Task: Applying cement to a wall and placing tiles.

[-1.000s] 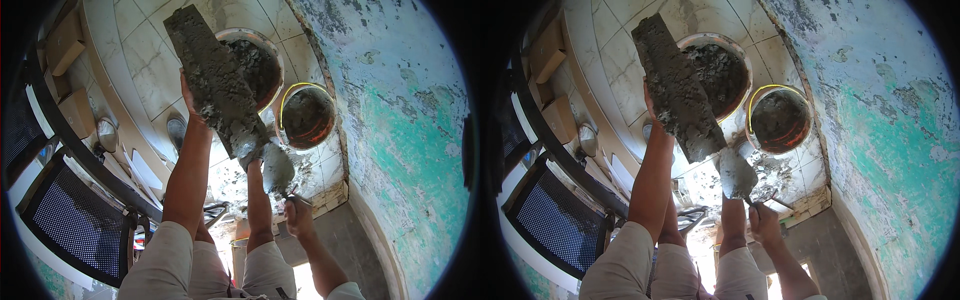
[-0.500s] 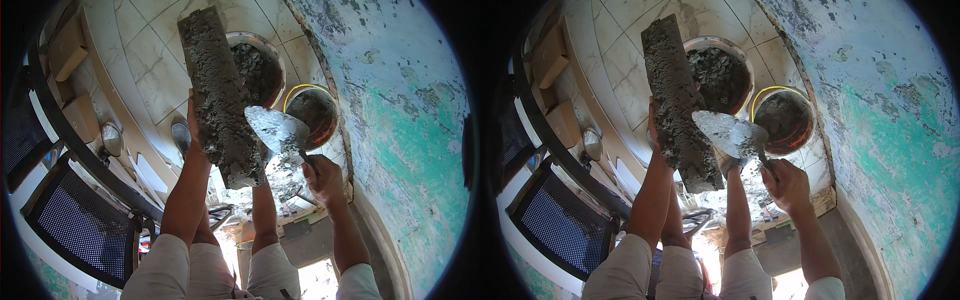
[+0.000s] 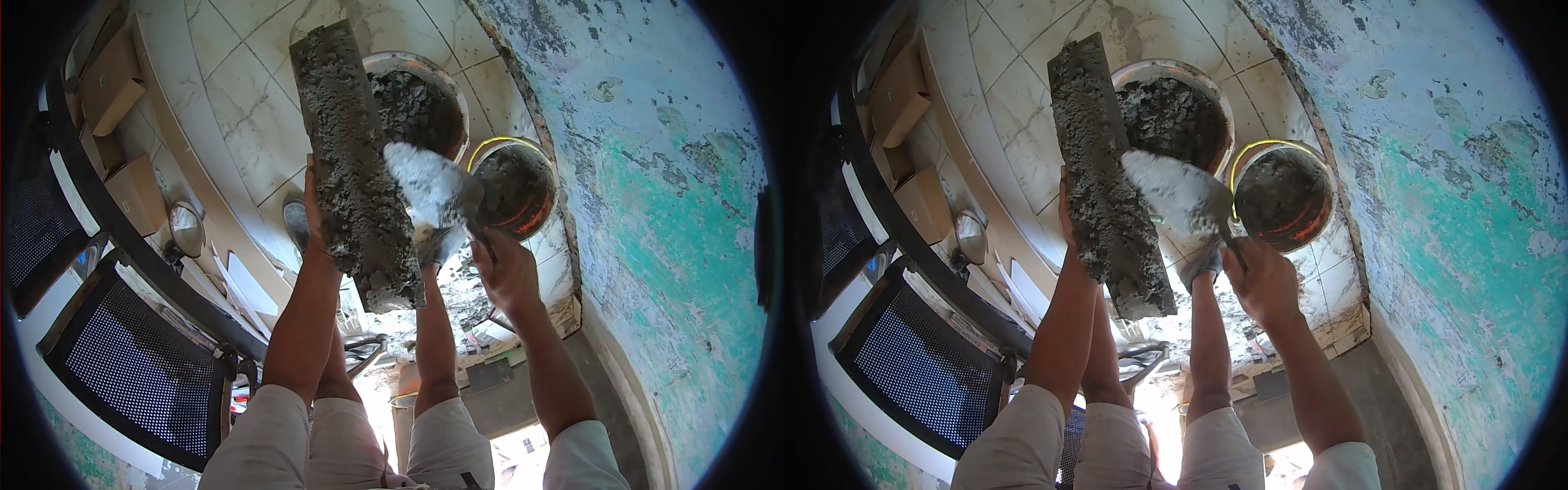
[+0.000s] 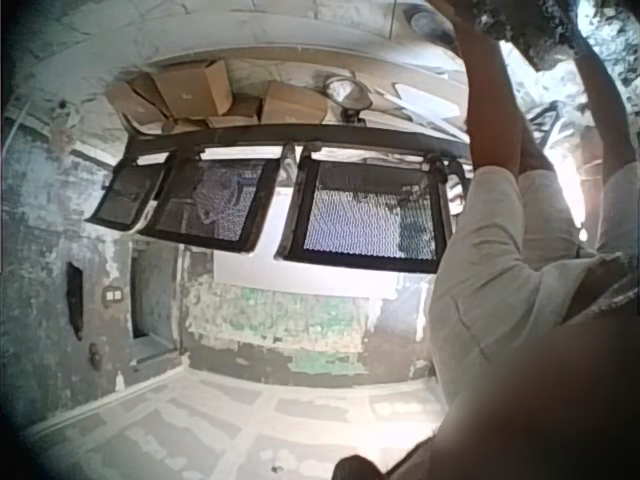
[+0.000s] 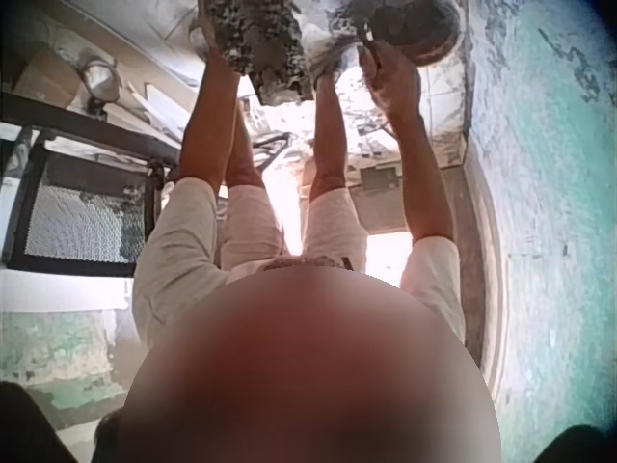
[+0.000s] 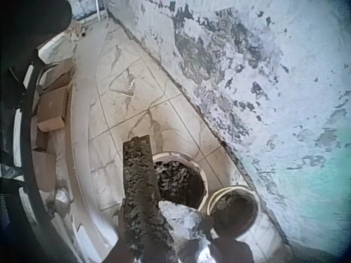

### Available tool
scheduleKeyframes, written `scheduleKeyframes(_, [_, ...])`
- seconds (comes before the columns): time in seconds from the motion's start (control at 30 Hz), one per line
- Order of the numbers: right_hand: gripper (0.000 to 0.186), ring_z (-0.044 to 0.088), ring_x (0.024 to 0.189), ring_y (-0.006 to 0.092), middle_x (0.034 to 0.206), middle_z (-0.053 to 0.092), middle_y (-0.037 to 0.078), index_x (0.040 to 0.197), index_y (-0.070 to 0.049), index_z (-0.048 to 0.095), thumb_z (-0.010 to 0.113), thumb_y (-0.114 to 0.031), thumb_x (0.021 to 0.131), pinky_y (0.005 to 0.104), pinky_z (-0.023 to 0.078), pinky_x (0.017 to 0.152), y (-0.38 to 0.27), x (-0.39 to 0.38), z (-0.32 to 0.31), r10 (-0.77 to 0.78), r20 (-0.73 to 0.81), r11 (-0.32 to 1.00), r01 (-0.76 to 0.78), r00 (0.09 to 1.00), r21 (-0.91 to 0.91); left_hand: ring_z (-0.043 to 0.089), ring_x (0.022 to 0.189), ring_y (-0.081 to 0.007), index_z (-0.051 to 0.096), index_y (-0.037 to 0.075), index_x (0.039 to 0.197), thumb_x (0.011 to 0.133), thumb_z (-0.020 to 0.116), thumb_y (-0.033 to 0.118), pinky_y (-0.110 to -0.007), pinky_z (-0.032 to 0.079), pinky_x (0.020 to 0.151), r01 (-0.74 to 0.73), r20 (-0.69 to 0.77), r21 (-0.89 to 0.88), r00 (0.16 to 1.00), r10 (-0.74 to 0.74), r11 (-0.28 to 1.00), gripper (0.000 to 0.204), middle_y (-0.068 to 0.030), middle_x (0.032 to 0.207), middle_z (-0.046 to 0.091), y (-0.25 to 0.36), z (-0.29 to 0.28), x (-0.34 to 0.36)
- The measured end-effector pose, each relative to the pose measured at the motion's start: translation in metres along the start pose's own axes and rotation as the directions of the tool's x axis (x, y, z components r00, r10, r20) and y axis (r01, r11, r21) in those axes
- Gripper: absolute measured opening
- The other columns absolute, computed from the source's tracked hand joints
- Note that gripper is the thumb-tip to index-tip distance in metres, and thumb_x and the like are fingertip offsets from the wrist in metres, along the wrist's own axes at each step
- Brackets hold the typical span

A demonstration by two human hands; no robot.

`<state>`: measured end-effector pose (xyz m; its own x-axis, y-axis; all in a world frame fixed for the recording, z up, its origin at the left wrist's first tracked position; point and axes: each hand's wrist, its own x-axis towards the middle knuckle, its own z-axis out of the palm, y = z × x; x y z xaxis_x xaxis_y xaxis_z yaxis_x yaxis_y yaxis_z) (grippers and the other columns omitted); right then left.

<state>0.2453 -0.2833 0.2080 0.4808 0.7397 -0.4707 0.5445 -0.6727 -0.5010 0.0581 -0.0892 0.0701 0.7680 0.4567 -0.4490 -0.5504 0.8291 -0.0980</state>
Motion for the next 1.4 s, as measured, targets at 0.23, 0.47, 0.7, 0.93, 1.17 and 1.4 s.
scheduleKeyframes(0.23, [0.031,0.062,0.067,0.0424,0.071,0.061,0.018,0.085,-0.003,0.061,0.06,-0.032,0.098,0.0475,0.047,0.059,0.025,0.019,-0.003,-0.021,-0.01,0.973,0.023,1.0,0.23,0.062,0.114,-0.0299,0.053,0.011,0.14,0.104,0.042,0.05,-0.047,0.053,0.098,0.034,0.029,0.064,0.999,-0.036,0.997,0.054,-0.0127,0.134,0.06,0.003,0.003,-0.004])
scheduleKeyframes(0.47, [0.027,0.058,0.054,0.0293,0.061,0.056,0.008,0.072,-0.008,0.063,0.069,-0.027,0.09,0.0418,0.045,0.051,0.042,0.018,-0.005,-0.51,0.052,0.844,0.487,0.859,0.226,0.062,0.114,-0.0298,0.052,0.009,0.139,0.104,0.044,0.048,-0.046,0.052,0.099,0.058,-0.148,-0.001,0.987,-0.057,0.998,0.053,-0.0125,0.132,0.061,0.005,0.02,-0.007])
scheduleKeyframes(0.7, [0.032,0.059,0.057,0.0323,0.063,0.056,0.011,0.074,-0.007,0.062,0.064,-0.032,0.095,0.0422,0.047,0.053,0.049,0.088,0.004,-0.379,0.01,0.912,0.372,0.925,0.175,0.066,0.109,-0.0274,0.053,0.007,0.137,0.105,0.045,0.044,-0.044,0.054,0.096,0.091,-0.201,0.19,0.978,-0.052,0.977,0.05,-0.0122,0.126,0.065,0.005,0.001,-0.019])
scheduleKeyframes(0.93, [0.04,0.057,0.059,0.0365,0.066,0.057,0.016,0.079,-0.004,0.061,0.06,-0.038,0.099,0.0411,0.047,0.056,0.059,0.117,0.012,-0.315,0.01,0.922,0.304,0.949,0.239,0.06,0.119,-0.0394,0.033,0.008,0.152,0.095,0.046,0.065,-0.071,0.05,0.093,0.24,-0.275,0.19,0.944,-0.183,0.952,0.081,-0.0202,0.139,0.053,-0.001,0.006,-0.045])
scheduleKeyframes(1.17, [0.046,0.061,0.068,0.0436,0.07,0.062,0.022,0.087,-0.002,0.064,0.054,-0.044,0.101,0.0443,0.049,0.062,0.061,0.144,0.014,-0.179,-0.014,0.98,0.18,0.984,0.08,0.059,0.121,-0.0437,0.026,0.003,0.154,0.095,0.043,0.067,-0.063,0.054,0.091,0.315,-0.104,0.036,0.945,-0.31,0.948,0.089,-0.0307,0.14,0.048,-0.004,0.023,-0.057])
scheduleKeyframes(1.4, [0.046,0.058,0.057,0.0212,0.065,0.058,0.012,0.087,0.001,0.062,0.054,-0.042,0.103,0.0359,0.047,0.058,0.055,0.132,0.016,-0.375,0.131,0.889,0.316,0.918,0.331,0.061,0.118,-0.0423,0.027,0.001,0.153,0.095,0.044,0.067,-0.057,0.057,0.091,0.383,-0.107,0.033,0.92,-0.378,0.923,0.09,-0.0343,0.137,0.05,-0.006,0.022,-0.061])
